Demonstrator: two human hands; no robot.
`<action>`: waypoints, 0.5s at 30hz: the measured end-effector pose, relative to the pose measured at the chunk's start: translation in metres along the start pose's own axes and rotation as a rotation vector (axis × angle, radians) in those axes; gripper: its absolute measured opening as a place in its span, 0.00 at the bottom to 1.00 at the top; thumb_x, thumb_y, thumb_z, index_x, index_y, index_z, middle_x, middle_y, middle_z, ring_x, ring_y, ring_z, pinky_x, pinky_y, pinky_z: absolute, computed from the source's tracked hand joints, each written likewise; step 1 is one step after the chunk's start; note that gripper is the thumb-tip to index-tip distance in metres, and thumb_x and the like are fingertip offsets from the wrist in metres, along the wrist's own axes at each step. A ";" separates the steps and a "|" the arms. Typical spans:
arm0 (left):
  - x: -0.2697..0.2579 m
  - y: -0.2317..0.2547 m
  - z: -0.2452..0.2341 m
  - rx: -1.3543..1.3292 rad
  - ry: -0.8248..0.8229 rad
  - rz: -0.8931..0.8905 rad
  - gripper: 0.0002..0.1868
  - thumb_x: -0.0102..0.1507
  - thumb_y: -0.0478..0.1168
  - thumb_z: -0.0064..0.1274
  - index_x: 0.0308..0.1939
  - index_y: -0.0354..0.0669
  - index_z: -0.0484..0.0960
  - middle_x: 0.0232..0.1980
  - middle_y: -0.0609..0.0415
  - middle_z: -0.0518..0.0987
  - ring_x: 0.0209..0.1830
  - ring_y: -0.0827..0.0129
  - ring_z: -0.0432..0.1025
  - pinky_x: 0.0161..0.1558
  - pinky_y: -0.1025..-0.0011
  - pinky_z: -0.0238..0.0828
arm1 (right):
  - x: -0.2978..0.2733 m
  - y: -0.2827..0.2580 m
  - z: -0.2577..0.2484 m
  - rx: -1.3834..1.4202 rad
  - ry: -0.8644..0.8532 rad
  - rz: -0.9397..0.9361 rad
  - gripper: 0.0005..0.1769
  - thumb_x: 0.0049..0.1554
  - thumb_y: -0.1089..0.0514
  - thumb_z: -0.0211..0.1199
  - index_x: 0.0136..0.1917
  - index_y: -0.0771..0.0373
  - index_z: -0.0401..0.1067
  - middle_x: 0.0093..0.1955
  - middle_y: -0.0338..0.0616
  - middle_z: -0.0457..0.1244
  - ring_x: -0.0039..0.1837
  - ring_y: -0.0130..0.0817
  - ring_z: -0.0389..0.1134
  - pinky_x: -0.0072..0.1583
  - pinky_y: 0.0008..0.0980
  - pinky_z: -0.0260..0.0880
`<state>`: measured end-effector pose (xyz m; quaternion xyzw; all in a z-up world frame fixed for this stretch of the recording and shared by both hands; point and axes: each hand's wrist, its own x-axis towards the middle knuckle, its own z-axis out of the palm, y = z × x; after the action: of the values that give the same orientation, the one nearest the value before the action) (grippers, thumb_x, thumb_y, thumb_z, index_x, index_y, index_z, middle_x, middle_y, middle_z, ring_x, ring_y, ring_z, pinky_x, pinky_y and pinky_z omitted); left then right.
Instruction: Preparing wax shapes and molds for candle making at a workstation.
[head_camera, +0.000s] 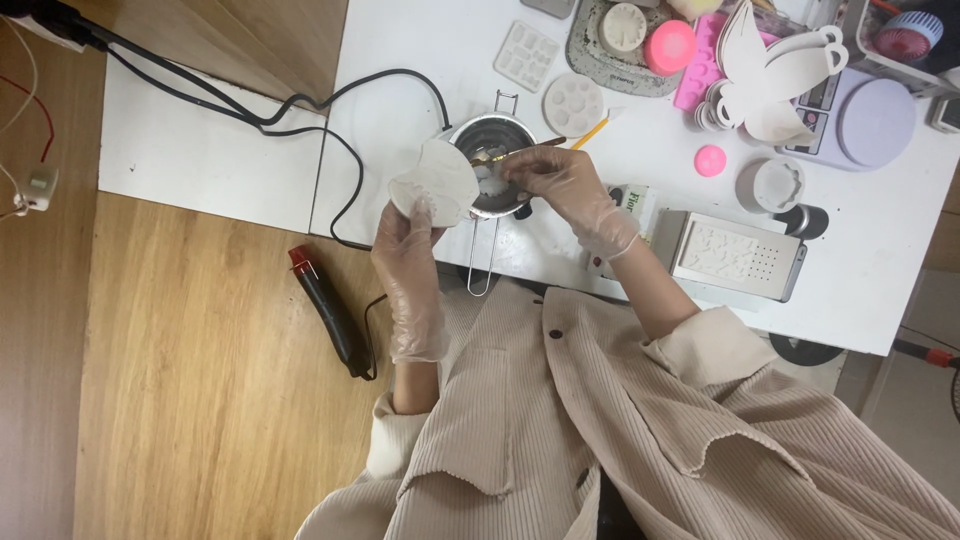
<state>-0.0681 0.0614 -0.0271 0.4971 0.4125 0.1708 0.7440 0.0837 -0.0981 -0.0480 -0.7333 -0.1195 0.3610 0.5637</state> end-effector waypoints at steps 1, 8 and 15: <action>0.001 -0.001 0.000 0.001 0.003 0.003 0.20 0.70 0.36 0.47 0.65 0.31 0.73 0.58 0.46 0.81 0.56 0.67 0.79 0.56 0.70 0.82 | 0.000 0.000 0.000 0.031 0.002 0.027 0.10 0.60 0.65 0.63 0.55 0.65 0.79 0.50 0.40 0.72 0.52 0.24 0.71 0.53 0.24 0.74; 0.001 -0.002 0.003 0.053 0.020 -0.004 0.19 0.70 0.36 0.47 0.64 0.32 0.75 0.56 0.47 0.83 0.54 0.67 0.80 0.54 0.70 0.83 | 0.007 0.005 0.003 -0.024 0.040 -0.008 0.11 0.58 0.73 0.58 0.51 0.68 0.77 0.49 0.40 0.71 0.50 0.24 0.69 0.53 0.23 0.70; 0.000 -0.002 0.003 0.002 0.013 -0.017 0.20 0.70 0.36 0.48 0.64 0.32 0.74 0.58 0.47 0.82 0.56 0.67 0.78 0.56 0.70 0.81 | 0.013 0.011 0.002 0.093 0.005 0.018 0.14 0.62 0.70 0.50 0.54 0.67 0.76 0.50 0.38 0.70 0.49 0.23 0.68 0.51 0.23 0.70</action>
<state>-0.0658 0.0591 -0.0281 0.4934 0.4214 0.1674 0.7423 0.0886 -0.0930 -0.0635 -0.7081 -0.0946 0.3694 0.5942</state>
